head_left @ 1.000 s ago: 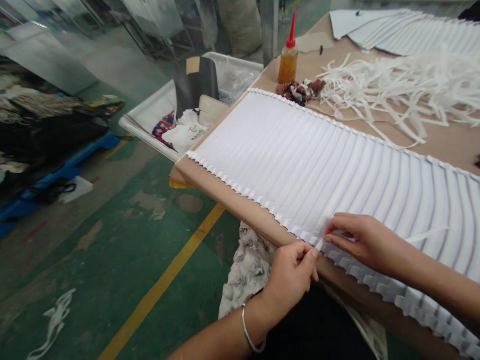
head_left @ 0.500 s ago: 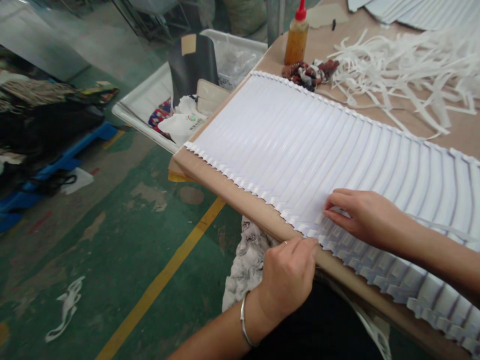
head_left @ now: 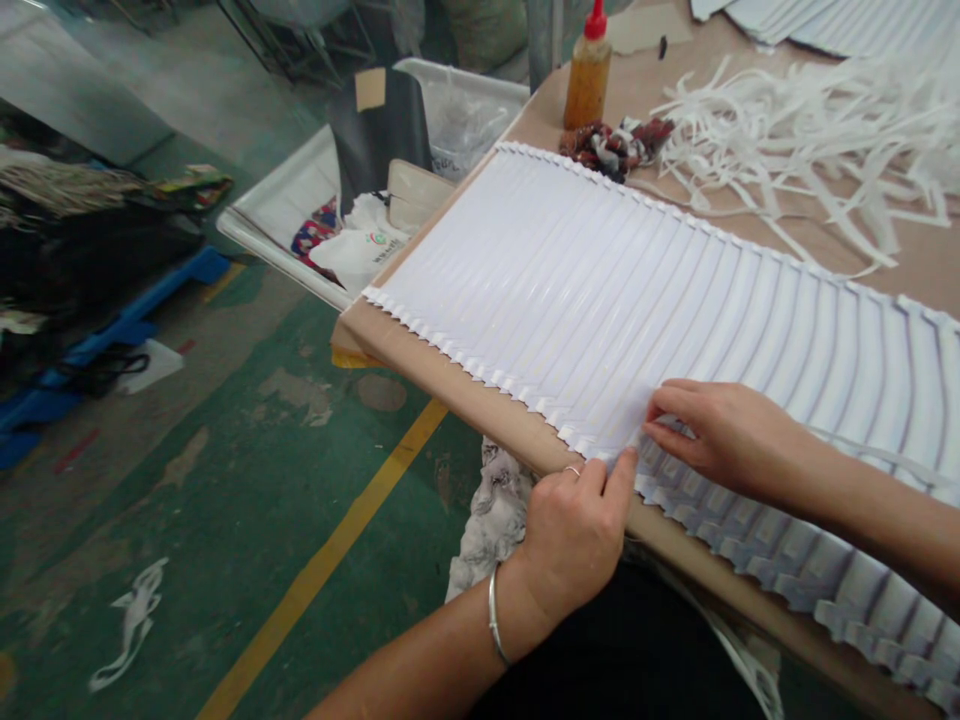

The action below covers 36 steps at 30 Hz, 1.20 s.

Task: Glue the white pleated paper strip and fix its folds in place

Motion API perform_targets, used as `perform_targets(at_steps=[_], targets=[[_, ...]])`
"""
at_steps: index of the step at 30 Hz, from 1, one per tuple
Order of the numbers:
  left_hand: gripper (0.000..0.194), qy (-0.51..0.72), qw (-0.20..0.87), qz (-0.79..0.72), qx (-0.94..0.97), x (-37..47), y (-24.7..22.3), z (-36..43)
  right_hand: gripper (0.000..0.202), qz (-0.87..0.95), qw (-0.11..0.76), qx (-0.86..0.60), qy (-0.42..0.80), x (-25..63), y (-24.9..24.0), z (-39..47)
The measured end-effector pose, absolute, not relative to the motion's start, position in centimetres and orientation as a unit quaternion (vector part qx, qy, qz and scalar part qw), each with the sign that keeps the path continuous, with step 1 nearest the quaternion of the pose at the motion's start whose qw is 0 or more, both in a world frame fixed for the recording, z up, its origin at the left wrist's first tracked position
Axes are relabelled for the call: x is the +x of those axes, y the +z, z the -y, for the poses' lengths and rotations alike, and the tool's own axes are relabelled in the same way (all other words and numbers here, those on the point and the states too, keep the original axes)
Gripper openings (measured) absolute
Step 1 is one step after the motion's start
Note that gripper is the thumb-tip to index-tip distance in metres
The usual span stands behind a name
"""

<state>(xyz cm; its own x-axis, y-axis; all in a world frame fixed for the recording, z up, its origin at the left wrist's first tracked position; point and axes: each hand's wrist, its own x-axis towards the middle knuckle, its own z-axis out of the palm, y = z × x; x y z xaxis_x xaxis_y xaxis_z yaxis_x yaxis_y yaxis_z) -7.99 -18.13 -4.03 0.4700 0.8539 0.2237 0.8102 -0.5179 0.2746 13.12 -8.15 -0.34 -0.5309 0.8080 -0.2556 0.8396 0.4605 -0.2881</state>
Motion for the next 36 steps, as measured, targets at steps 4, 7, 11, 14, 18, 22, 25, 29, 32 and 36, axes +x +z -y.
perform_targets(at_steps=[4,7,11,14,18,22,25,29,32,36], targets=[[0.039,0.156,0.071,-0.492,0.854,-7.9,-3.9,18.1,0.021,-0.857,0.021,0.476,-0.198,14.0,-0.3,7.3],[0.040,0.154,0.077,-0.494,0.852,-7.9,-3.9,18.1,0.024,-0.857,-0.009,0.474,-0.205,15.7,0.0,5.2],[0.041,0.163,0.069,-0.492,0.852,-7.8,-3.9,18.0,0.023,-0.834,-0.020,0.508,-0.213,18.2,0.7,1.4],[0.041,0.171,0.062,-0.495,0.850,-7.9,-3.8,18.0,0.019,-0.813,-0.015,0.540,-0.216,19.2,0.9,-0.7],[0.041,0.183,0.060,-0.495,0.848,-7.9,-3.7,17.9,0.019,-0.808,-0.006,0.548,-0.218,19.4,0.6,-1.9],[0.043,0.182,0.062,-0.494,0.848,-8.0,-3.7,17.8,0.018,-0.807,-0.001,0.552,-0.210,19.0,0.2,-1.6],[0.042,0.184,0.058,-0.498,0.846,-8.0,-3.7,17.7,0.017,-0.805,-0.007,0.560,-0.197,18.9,-0.1,-1.5],[0.043,0.196,0.054,-0.497,0.844,-8.0,-3.6,17.7,0.016,-0.799,-0.008,0.572,-0.188,20.1,-0.3,-2.8],[0.043,0.206,0.053,-0.495,0.843,-8.1,-3.7,17.7,0.015,-0.791,-0.016,0.579,-0.200,22.0,-0.1,-5.1],[0.045,0.214,0.056,-0.486,0.846,-8.2,-3.9,17.5,0.016,-0.776,-0.025,0.588,-0.225,24.4,-0.1,-8.4]])
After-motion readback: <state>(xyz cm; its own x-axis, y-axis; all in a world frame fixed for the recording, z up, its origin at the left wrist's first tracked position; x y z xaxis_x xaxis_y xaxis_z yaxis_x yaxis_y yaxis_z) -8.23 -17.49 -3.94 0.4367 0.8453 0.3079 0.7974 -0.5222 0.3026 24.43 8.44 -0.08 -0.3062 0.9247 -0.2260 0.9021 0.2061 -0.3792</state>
